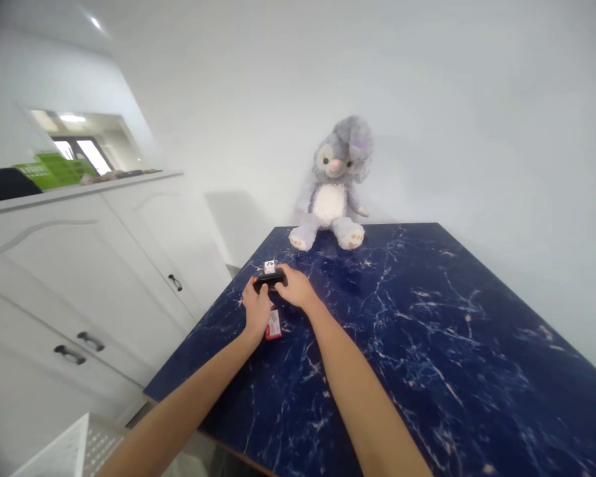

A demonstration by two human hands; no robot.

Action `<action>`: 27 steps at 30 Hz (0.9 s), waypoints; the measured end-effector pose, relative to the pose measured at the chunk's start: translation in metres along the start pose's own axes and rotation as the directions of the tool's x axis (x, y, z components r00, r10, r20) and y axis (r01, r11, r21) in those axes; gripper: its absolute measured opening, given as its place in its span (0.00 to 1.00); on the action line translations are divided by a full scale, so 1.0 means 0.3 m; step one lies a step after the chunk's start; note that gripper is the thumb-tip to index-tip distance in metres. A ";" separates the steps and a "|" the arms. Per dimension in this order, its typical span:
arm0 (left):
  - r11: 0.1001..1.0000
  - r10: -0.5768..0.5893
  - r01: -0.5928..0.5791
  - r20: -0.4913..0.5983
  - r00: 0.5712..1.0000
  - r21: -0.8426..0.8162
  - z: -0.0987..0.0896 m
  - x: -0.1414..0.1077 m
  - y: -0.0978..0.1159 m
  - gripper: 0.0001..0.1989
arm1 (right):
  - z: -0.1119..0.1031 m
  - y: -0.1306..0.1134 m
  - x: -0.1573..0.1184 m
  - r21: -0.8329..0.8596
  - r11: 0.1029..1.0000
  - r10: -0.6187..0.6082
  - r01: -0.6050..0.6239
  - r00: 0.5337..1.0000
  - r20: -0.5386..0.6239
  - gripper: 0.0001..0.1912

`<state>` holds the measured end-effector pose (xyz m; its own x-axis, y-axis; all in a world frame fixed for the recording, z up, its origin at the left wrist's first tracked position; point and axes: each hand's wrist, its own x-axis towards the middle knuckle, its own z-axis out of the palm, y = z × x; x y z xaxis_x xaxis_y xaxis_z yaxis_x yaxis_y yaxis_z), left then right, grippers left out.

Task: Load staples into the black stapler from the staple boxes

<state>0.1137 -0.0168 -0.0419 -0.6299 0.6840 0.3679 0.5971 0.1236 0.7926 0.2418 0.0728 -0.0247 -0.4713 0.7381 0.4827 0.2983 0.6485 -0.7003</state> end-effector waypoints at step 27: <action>0.893 0.435 -0.216 0.639 0.634 -0.394 -0.024 0.181 0.019 0.32 | -0.030 0.033 0.002 0.535 0.796 0.514 -0.283 0.783 -0.350 0.25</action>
<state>0.0795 0.0158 -0.0139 0.1781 0.9470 0.2672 0.4736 -0.3205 0.8204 0.2519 0.0814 -0.0268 0.0749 0.9765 0.2019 -0.0731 0.2073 -0.9755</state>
